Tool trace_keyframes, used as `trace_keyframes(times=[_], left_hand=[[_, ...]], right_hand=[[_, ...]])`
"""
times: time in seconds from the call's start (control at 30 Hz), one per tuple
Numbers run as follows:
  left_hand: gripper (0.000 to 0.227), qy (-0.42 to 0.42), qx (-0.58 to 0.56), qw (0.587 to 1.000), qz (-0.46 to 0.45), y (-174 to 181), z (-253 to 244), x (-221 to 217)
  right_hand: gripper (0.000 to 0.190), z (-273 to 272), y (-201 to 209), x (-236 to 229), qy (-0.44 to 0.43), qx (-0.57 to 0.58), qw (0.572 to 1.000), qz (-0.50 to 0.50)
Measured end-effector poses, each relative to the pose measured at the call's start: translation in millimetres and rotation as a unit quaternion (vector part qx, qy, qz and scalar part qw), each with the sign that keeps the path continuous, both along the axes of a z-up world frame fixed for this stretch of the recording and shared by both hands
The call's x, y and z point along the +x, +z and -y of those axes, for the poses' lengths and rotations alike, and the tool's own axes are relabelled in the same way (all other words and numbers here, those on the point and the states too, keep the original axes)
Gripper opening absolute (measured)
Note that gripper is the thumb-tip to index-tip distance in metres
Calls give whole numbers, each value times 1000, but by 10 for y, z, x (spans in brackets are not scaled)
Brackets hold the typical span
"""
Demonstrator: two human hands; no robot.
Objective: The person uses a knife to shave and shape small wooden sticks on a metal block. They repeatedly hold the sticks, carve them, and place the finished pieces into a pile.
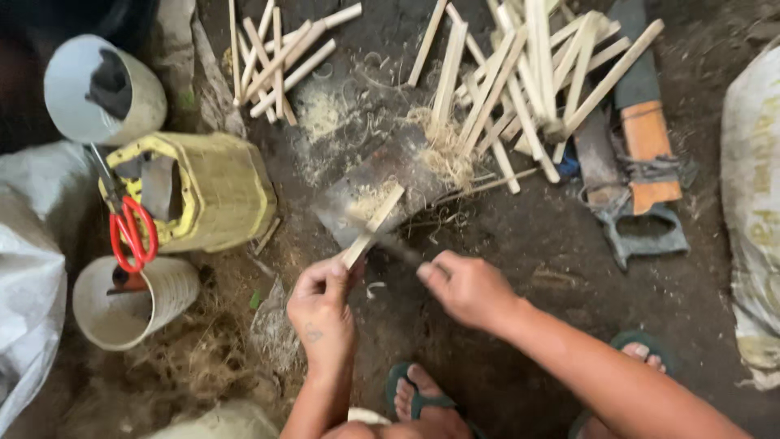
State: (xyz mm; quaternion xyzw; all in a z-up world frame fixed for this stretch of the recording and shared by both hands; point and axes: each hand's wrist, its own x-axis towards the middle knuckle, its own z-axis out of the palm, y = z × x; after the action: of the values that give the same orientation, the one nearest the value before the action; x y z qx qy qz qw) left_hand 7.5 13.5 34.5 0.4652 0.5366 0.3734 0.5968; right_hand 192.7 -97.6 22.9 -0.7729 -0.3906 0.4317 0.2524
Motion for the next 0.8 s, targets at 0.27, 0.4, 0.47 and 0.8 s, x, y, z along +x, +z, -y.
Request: trace_keyframes(times=[0.27,0.4,0.47,0.8], left_hand=[[21,-6,17,999,30,23,23,59],[21,-17,23,1000,-9,61,31,70],[21,-9,28,999,13,31,34,52],[21,-16,74,993,-94,70,11,26]], right_hand=[[46,88,-161,50,11,90,995,33],[47,37,-213,168,-14,-11,998,52],[47,96,-238,168,-3,-31,998,54],[48,87,-356,183,-15,-20,1000,19]])
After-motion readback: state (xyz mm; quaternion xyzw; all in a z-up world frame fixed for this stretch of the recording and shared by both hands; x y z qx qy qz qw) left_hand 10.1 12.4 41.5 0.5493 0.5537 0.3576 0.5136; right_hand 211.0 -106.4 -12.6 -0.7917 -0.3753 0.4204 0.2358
